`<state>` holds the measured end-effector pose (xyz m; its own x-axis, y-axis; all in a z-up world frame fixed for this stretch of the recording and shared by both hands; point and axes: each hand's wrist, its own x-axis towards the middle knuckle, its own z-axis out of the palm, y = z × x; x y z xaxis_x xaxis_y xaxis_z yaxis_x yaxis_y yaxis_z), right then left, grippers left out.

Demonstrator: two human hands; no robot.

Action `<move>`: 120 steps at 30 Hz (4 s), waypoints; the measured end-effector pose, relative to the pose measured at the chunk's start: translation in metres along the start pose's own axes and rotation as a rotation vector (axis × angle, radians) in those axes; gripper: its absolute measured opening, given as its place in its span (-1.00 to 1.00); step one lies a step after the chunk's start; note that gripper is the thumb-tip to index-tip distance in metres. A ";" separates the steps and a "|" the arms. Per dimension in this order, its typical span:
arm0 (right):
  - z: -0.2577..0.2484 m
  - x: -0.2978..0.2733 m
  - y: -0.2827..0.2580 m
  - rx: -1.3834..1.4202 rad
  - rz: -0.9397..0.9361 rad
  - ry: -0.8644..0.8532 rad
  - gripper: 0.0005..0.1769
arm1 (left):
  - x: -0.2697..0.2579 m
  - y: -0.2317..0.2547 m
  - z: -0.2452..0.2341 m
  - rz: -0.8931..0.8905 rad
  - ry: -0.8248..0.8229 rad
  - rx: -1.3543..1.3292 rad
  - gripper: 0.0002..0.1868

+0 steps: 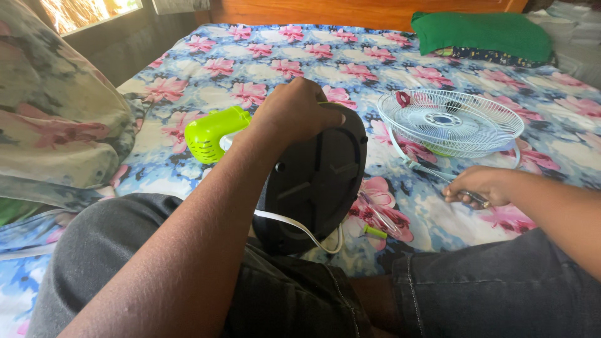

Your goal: The person reassembles an electric fan by connecting internal wires, securing the rear motor cover with a screwdriver, and attaching the front wire cage. The fan is placed upright on the bed after assembly.

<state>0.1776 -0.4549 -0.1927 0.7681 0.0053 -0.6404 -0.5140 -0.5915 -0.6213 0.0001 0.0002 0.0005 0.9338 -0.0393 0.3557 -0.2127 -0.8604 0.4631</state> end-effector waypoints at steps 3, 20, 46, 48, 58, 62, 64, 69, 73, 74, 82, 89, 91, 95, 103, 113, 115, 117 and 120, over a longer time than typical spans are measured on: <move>-0.002 -0.012 -0.004 0.057 -0.007 -0.044 -0.77 | -0.001 0.000 0.000 0.000 0.002 0.006 -0.42; -0.049 0.019 0.019 -0.044 0.038 0.400 -0.66 | -0.003 0.002 -0.002 -0.017 0.004 0.005 -0.43; -0.014 -0.070 -0.046 0.105 -0.106 0.211 -0.71 | -0.004 -0.136 0.009 -1.015 0.628 -0.619 -0.17; -0.004 -0.084 -0.055 0.056 -0.134 0.153 -0.69 | -0.003 -0.148 0.024 -1.223 0.327 -0.849 -0.15; 0.082 -0.115 -0.070 -0.295 -0.013 -0.174 -0.66 | 0.000 -0.139 0.081 -0.900 -0.416 -1.389 -0.36; 0.110 -0.126 -0.074 -0.511 0.064 -0.205 -0.59 | 0.014 -0.152 0.081 -0.785 -0.226 -1.379 -0.43; 0.119 -0.131 -0.079 -0.634 0.010 -0.111 -0.52 | 0.022 -0.154 0.079 -0.817 -0.001 -1.137 -0.43; 0.137 -0.144 -0.090 -0.494 -0.226 -0.090 -0.51 | 0.038 -0.138 0.038 -0.647 0.457 -1.175 -0.29; 0.192 -0.154 -0.093 -0.162 -0.194 -0.426 -0.55 | 0.035 -0.113 -0.021 -0.412 0.423 -1.381 -0.44; 0.208 -0.154 -0.093 -0.192 -0.178 -0.412 -0.45 | 0.031 -0.107 -0.033 -0.311 0.367 -1.476 -0.49; 0.296 -0.133 -0.111 0.191 -0.107 -0.378 -0.63 | -0.008 -0.081 -0.075 0.171 0.172 -1.605 -0.45; 0.320 -0.053 -0.124 -0.248 -0.368 -0.101 -0.60 | -0.018 -0.067 -0.074 0.226 0.109 -1.695 -0.50; 0.311 -0.022 -0.139 -0.102 -0.386 -0.167 -0.66 | -0.017 -0.070 -0.076 0.324 0.035 -1.683 -0.49; 0.265 -0.003 -0.191 0.220 -0.410 -0.291 -0.58 | -0.017 -0.084 -0.074 0.203 -0.055 -1.813 -0.54; 0.179 -0.141 -0.222 0.383 -0.260 -0.471 -0.23 | 0.012 -0.105 -0.052 0.320 0.151 -1.438 -0.38; 0.182 -0.168 -0.128 0.553 -0.259 -0.457 -0.36 | 0.018 -0.083 -0.018 0.150 -0.200 -1.203 -0.22; 0.181 -0.164 -0.111 0.614 -0.224 -0.427 -0.39 | 0.014 -0.082 -0.014 0.051 -0.203 -1.064 -0.21; 0.180 -0.159 -0.094 0.657 -0.174 -0.343 -0.46 | 0.013 -0.077 -0.009 -0.016 -0.270 -1.058 -0.21; 0.180 -0.152 -0.077 0.726 -0.161 -0.343 -0.50 | 0.014 -0.071 -0.003 -0.028 -0.358 -1.025 -0.16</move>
<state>0.0316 -0.2650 -0.1292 0.7542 0.3617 -0.5480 -0.6173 0.1060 -0.7796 0.0271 0.0621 -0.0253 0.9364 -0.3153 0.1540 -0.1740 -0.0361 0.9841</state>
